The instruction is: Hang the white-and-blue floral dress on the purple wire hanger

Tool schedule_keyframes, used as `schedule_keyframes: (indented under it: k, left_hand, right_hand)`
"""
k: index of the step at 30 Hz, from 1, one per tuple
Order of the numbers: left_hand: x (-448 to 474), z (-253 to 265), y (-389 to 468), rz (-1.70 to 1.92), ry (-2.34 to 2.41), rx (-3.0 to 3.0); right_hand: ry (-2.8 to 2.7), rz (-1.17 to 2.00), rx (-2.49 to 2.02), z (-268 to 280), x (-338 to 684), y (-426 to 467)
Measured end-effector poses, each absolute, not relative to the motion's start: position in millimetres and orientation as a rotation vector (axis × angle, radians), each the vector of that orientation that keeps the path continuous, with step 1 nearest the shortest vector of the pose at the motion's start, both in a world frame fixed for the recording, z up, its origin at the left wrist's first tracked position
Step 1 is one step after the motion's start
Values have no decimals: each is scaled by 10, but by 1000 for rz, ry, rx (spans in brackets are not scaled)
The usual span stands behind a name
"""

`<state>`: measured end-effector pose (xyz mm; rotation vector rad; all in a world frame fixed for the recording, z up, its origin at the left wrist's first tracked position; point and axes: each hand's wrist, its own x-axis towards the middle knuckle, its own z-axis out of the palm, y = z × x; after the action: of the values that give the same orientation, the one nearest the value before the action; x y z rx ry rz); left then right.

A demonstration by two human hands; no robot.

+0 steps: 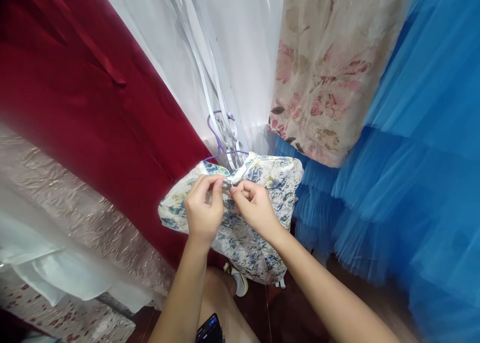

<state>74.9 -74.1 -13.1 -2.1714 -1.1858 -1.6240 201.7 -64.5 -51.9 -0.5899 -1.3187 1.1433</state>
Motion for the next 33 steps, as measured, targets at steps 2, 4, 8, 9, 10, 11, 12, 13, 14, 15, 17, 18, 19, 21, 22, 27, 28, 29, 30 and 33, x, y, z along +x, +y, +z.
schedule_keyframes:
  k: [2,4,8,9,10,11,12,13,14,15,17,18,19,21,22,27,28,29,30,33]
  left_hand:
    - [741,-124,-725,-1625,-1176,-2171]
    - [729,-110,-710,-1617,-1170,-2178]
    - [700,-71,-685,-1608,-1153,-2183]
    - [691,-62,-679,-1616,-1148,-2171]
    - [680,-54,-673,-1627,-1147,-2152]
    - [669,-47,-667,-1642,-1149,-2128]
    - [658,-42,-662,-1656,-1155,-2105]
    - [646,-38,-657,-1670,-1163,-2083]
    - [634,-35,-652,-1681,-1173,-2069]
    - [619,-31,-646,-1691,-1184,-2063]
    - [570,-12,-627,-1733,-1215,-2056]
    - [530,5,-612,-1784,-1238,-2029]
    - [473,27,-592,-1853,-1264,-1980]
    - [302,82,-534,-2013,-1320,-1831]
    - [188,110,-498,-2093,-1341,-1748]
    - [-507,95,-290,-2723,-1447,-1440]
    - [-619,44,-250,-2907,-1458,-1308]
    - [-706,-25,-210,-3059,-1461,-1160]
    - [-763,-111,-173,-3168,-1461,-1021]
    - [-759,-437,-89,-3286,-1538,-875]
  right_hand:
    - [-1304,1136,-602,-520,2007,-643]
    - [-1299,1129,-614,-516,1998,-634]
    - [-1277,1130,-647,-529,1957,-572]
    - [-1270,1134,-660,-538,1941,-549]
    - [-1263,1141,-674,-549,1922,-528]
    - [-1261,1151,-684,-560,1901,-508]
    - [-1261,1163,-690,-573,1880,-490]
    - [-1263,1173,-694,-585,1859,-475]
    - [-1273,1179,-698,-600,1838,-464]
    - [-1291,1173,-705,-619,1819,-456]
    - [-1346,1135,-733,-679,1786,-456]
    - [-1371,1111,-749,-724,1774,-468]
    - [-1394,1092,-762,-781,1768,-491]
    - [-1420,1075,-771,-927,1778,-571]
    - [-1432,1078,-767,-1010,1796,-628]
    - [-1514,1195,-801,-1371,1973,-944]
    - [-1522,1231,-812,-1406,2006,-993]
    - [-1530,1258,-818,-1427,2033,-1035]
    - [-1546,1278,-817,-1433,2051,-1070]
    - [-1620,1284,-816,-1403,2075,-1139]
